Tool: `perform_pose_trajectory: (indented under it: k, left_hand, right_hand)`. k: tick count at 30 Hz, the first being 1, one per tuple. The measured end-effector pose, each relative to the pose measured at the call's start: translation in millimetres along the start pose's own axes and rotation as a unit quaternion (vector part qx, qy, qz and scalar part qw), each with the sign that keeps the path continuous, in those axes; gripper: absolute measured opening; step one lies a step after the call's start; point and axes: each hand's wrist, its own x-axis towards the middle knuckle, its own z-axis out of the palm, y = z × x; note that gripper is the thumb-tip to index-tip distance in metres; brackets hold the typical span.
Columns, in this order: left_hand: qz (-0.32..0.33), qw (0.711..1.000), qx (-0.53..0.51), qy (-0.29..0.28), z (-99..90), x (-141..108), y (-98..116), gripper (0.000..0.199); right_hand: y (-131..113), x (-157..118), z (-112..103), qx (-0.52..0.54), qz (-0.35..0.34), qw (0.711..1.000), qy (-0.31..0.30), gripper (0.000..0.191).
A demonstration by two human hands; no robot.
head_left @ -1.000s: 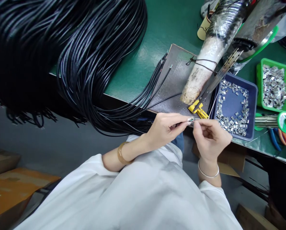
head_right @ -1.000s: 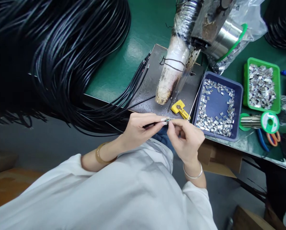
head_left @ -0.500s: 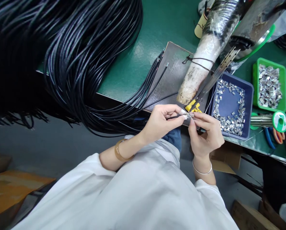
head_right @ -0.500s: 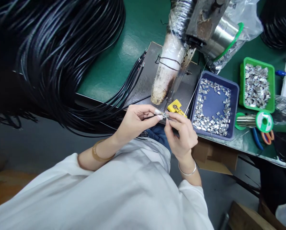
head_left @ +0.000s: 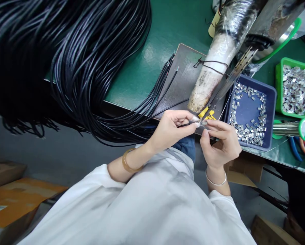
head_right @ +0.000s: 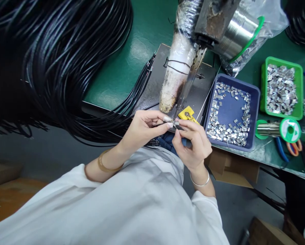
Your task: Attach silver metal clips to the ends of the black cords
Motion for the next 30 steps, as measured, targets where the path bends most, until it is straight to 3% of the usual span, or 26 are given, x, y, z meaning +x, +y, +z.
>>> perform_pose_trajectory:
  k: [3,8,15,25,30]
  left_hand:
    - [-0.005,1.000,0.014,-0.004,-0.1,-1,-1,0.008]
    - [-0.029,0.999,0.014,-0.005,1.3,-2,1,0.011]
    - [-0.012,0.999,0.038,0.017,-0.5,-3,2,0.014]
    - [0.053,0.991,0.116,0.038,-2.4,0,12,0.015]
    - [0.053,0.989,0.137,0.018,-4.1,-1,11,0.016]
  right_hand:
    - [2,-3,-1,0.014,-0.005,1.000,0.002,0.019]
    - [2,-6,-4,-0.097,-0.082,0.992,0.000,0.021]
    - [-1,3,-4,-0.078,-0.035,0.996,-0.030,0.018]
    - [-5,9,-1,-0.069,-0.027,0.997,-0.024,0.019]
    - [-5,4,-3,-0.080,-0.041,0.996,-0.028,0.020]
